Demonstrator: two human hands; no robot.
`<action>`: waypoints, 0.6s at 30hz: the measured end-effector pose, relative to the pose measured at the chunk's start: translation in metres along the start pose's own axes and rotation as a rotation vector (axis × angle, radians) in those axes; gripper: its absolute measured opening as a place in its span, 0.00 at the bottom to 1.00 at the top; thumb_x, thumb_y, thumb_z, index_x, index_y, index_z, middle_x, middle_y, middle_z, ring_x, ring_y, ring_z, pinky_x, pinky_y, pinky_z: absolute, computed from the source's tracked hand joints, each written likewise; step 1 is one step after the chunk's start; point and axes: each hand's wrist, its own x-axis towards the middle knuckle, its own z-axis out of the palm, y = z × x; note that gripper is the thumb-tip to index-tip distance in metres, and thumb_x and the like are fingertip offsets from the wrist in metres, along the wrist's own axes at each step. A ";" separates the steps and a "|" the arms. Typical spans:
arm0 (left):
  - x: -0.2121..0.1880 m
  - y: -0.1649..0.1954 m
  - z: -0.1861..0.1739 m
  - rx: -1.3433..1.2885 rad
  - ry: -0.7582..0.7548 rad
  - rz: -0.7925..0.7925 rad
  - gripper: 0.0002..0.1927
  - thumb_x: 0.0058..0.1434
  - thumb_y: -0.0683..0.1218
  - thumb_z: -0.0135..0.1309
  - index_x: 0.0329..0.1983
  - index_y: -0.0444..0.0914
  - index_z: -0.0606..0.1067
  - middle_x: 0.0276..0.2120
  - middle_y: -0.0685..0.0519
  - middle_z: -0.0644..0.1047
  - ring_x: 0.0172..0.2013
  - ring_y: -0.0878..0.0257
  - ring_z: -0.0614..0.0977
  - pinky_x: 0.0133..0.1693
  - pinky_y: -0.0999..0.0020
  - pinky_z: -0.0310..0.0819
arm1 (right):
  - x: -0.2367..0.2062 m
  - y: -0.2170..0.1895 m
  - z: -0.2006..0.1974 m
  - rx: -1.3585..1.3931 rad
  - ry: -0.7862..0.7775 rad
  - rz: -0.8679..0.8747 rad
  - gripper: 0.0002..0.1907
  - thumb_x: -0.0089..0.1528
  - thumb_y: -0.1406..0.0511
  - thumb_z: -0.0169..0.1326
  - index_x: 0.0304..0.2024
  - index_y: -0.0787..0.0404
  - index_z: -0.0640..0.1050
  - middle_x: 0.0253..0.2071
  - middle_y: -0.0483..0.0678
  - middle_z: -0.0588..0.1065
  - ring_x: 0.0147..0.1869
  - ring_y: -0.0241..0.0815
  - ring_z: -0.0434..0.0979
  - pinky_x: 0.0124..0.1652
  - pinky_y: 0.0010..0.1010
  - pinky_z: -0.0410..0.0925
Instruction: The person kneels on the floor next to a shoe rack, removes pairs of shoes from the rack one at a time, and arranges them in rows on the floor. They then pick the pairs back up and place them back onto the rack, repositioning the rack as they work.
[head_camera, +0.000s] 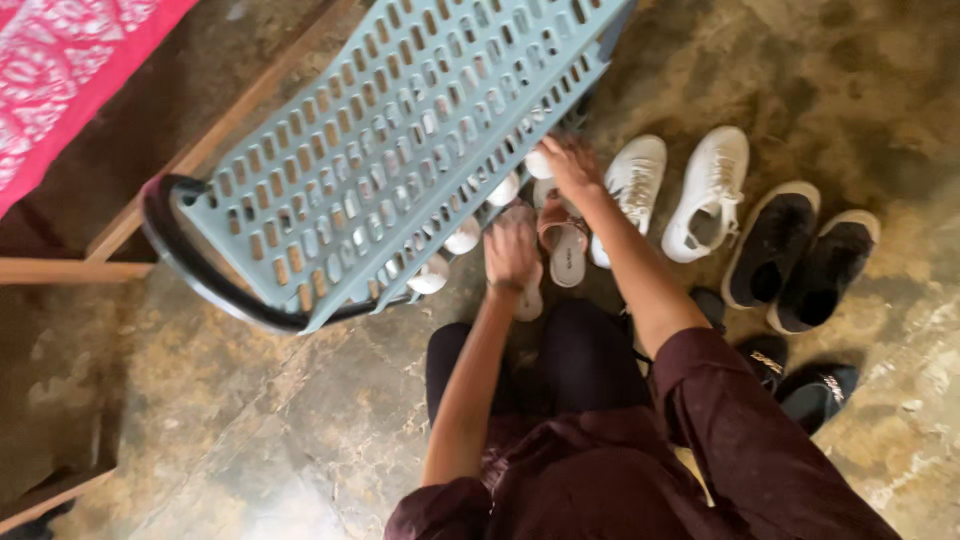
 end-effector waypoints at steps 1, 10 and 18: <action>0.026 -0.007 -0.001 -0.073 -0.119 -0.096 0.31 0.67 0.48 0.46 0.75 0.42 0.64 0.67 0.40 0.68 0.69 0.39 0.67 0.61 0.44 0.62 | 0.002 0.000 -0.001 -0.060 0.052 -0.021 0.25 0.61 0.68 0.52 0.62 0.46 0.75 0.61 0.47 0.74 0.59 0.58 0.75 0.55 0.50 0.68; 0.084 -0.026 -0.010 -0.208 -0.201 -0.312 0.44 0.52 0.49 0.61 0.73 0.52 0.58 0.71 0.43 0.61 0.70 0.39 0.61 0.67 0.39 0.56 | -0.041 0.027 -0.007 0.159 -0.226 0.025 0.14 0.63 0.65 0.55 0.52 0.54 0.76 0.49 0.51 0.78 0.50 0.56 0.80 0.44 0.49 0.72; 0.068 -0.009 0.009 -0.198 -0.226 -0.075 0.36 0.56 0.40 0.55 0.67 0.61 0.72 0.63 0.51 0.73 0.53 0.44 0.80 0.52 0.50 0.78 | -0.138 0.122 -0.061 0.391 -0.480 0.276 0.20 0.68 0.54 0.51 0.61 0.51 0.72 0.49 0.53 0.79 0.47 0.53 0.82 0.43 0.47 0.71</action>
